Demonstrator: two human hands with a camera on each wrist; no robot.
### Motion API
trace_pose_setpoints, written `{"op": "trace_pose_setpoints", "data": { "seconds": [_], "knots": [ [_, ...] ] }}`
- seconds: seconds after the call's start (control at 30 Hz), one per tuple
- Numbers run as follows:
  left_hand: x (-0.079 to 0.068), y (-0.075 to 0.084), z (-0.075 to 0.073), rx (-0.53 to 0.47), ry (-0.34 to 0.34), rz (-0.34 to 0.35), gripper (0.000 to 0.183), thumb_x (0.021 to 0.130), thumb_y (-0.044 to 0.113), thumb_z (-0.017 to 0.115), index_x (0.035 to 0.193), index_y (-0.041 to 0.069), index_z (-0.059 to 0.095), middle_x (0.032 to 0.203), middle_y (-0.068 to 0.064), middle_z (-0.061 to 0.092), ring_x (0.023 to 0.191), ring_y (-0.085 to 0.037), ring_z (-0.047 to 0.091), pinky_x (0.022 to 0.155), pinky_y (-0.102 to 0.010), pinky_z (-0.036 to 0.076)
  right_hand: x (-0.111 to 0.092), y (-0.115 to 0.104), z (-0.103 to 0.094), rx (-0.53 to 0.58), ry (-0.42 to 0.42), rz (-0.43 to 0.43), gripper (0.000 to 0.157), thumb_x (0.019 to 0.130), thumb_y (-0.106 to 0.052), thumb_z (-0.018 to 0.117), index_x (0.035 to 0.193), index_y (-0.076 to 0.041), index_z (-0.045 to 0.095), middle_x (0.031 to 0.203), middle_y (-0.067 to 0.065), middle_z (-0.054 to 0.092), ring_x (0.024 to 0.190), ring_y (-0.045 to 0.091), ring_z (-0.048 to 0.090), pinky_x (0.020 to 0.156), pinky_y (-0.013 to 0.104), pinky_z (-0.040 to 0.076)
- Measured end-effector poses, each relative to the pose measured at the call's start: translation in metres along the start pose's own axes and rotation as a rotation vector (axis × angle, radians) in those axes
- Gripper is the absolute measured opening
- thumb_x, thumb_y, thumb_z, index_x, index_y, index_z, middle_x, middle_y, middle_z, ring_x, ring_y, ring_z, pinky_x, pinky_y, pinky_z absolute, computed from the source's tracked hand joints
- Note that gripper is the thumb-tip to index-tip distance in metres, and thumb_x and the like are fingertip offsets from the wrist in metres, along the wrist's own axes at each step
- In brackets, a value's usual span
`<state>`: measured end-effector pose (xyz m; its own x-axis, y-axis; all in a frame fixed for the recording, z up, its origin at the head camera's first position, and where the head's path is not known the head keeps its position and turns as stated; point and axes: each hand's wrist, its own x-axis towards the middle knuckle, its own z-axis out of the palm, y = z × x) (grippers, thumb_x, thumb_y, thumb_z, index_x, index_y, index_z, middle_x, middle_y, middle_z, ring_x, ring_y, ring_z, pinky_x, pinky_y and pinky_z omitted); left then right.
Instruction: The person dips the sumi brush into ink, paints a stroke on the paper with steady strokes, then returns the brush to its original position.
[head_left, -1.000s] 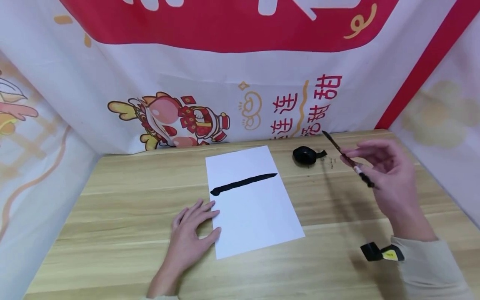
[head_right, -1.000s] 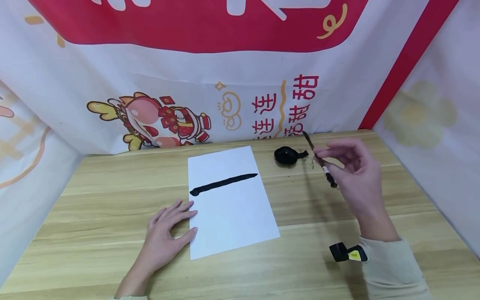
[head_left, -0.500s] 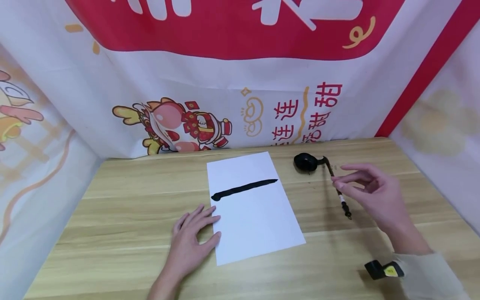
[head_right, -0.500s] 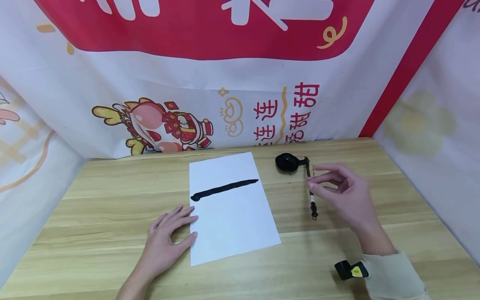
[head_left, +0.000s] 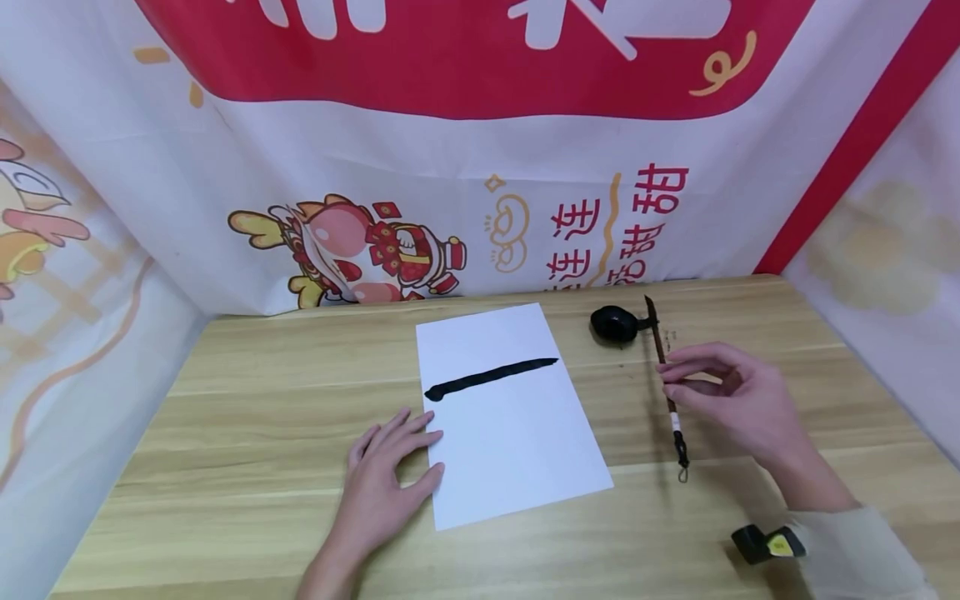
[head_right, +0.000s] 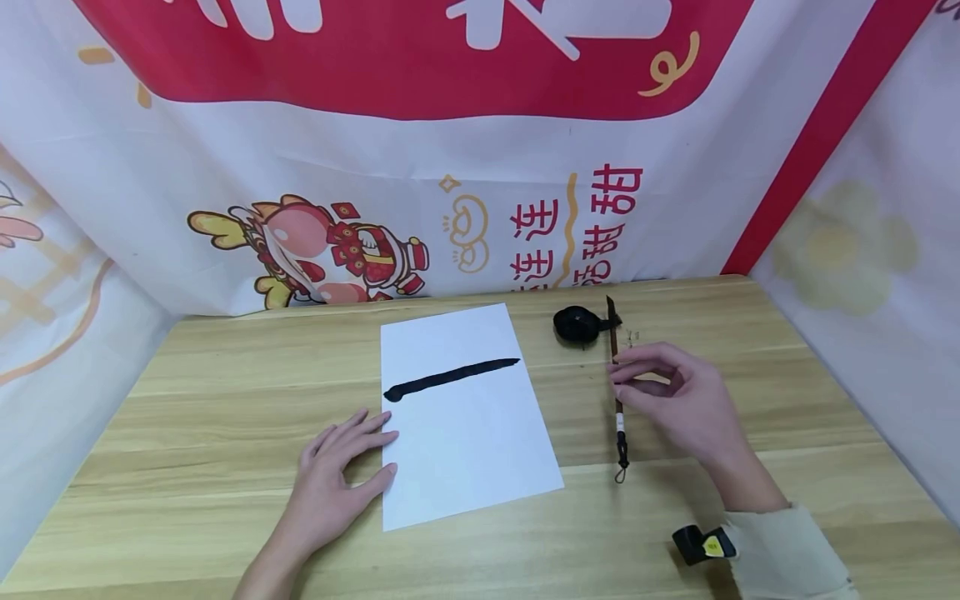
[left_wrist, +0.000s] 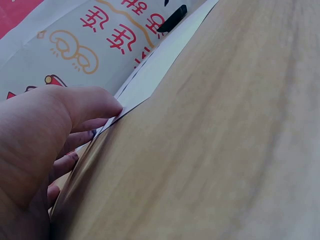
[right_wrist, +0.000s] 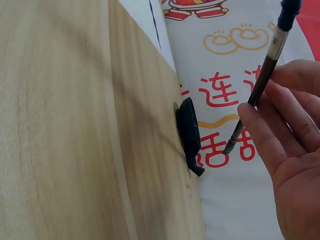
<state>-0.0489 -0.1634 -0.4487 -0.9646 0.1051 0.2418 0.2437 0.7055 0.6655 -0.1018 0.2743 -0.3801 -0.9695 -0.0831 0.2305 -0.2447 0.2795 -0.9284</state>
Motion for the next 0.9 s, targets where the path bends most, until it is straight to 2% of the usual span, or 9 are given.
{"op": "trace_pose_setpoints", "data": {
  "seconds": [0.17,0.33,0.5,0.6,0.7,0.9],
  "knots": [
    [0.001,0.000,0.000,0.002,-0.002,0.000,0.040,0.088,0.023,0.087,0.128,0.025,0.078,0.155,0.006,0.065,0.155,-0.032,0.049,0.128,-0.064,0.018,0.003,0.007,0.001,-0.130,-0.043,0.027,0.040,0.093,0.004,0.080,0.130,0.003,0.067,0.113,-0.001,0.081,0.102,0.009,0.079,0.086,0.021,0.064],
    [0.001,-0.001,0.001,0.008,0.006,0.013,0.040,0.088,0.023,0.087,0.127,0.024,0.078,0.154,0.005,0.065,0.155,-0.033,0.049,0.127,-0.064,0.020,0.003,0.019,0.002,-0.232,-0.081,0.047,0.039,0.091,0.005,0.080,0.128,0.001,0.069,0.115,0.014,0.080,0.101,0.011,0.079,0.085,0.019,0.064],
    [-0.003,-0.001,0.001,0.015,0.009,0.005,0.040,0.087,0.024,0.087,0.127,0.025,0.078,0.153,0.006,0.066,0.154,-0.033,0.050,0.127,-0.063,0.020,0.003,0.024,0.004,-0.333,-0.143,0.094,0.037,0.092,0.002,0.079,0.128,-0.004,0.072,0.118,0.014,0.079,0.107,0.020,0.078,0.085,0.016,0.062],
    [-0.004,-0.001,0.002,0.018,0.010,0.009,0.040,0.087,0.024,0.087,0.127,0.026,0.078,0.153,0.008,0.066,0.154,-0.032,0.051,0.127,-0.064,0.021,0.001,0.026,0.005,-0.334,-0.172,0.124,0.034,0.093,0.002,0.078,0.126,-0.006,0.073,0.119,0.013,0.079,0.110,0.026,0.078,0.086,0.017,0.062],
    [-0.003,-0.001,0.004,0.019,0.015,0.017,0.040,0.087,0.025,0.087,0.127,0.026,0.078,0.152,0.009,0.067,0.153,-0.032,0.051,0.126,-0.064,0.021,0.001,0.026,0.005,-0.332,-0.189,0.129,0.030,0.094,0.002,0.077,0.122,-0.007,0.075,0.119,0.012,0.079,0.110,0.025,0.078,0.088,0.017,0.062],
    [0.001,-0.002,0.008,-0.012,0.035,0.015,0.037,0.086,0.021,0.088,0.122,0.025,0.081,0.147,0.009,0.070,0.152,-0.034,0.053,0.126,-0.064,0.020,0.005,0.024,0.000,-0.387,-0.191,0.098,0.024,0.096,-0.003,0.077,0.119,-0.010,0.077,0.123,0.012,0.078,0.108,0.013,0.077,0.090,0.014,0.060]
  ]
}}
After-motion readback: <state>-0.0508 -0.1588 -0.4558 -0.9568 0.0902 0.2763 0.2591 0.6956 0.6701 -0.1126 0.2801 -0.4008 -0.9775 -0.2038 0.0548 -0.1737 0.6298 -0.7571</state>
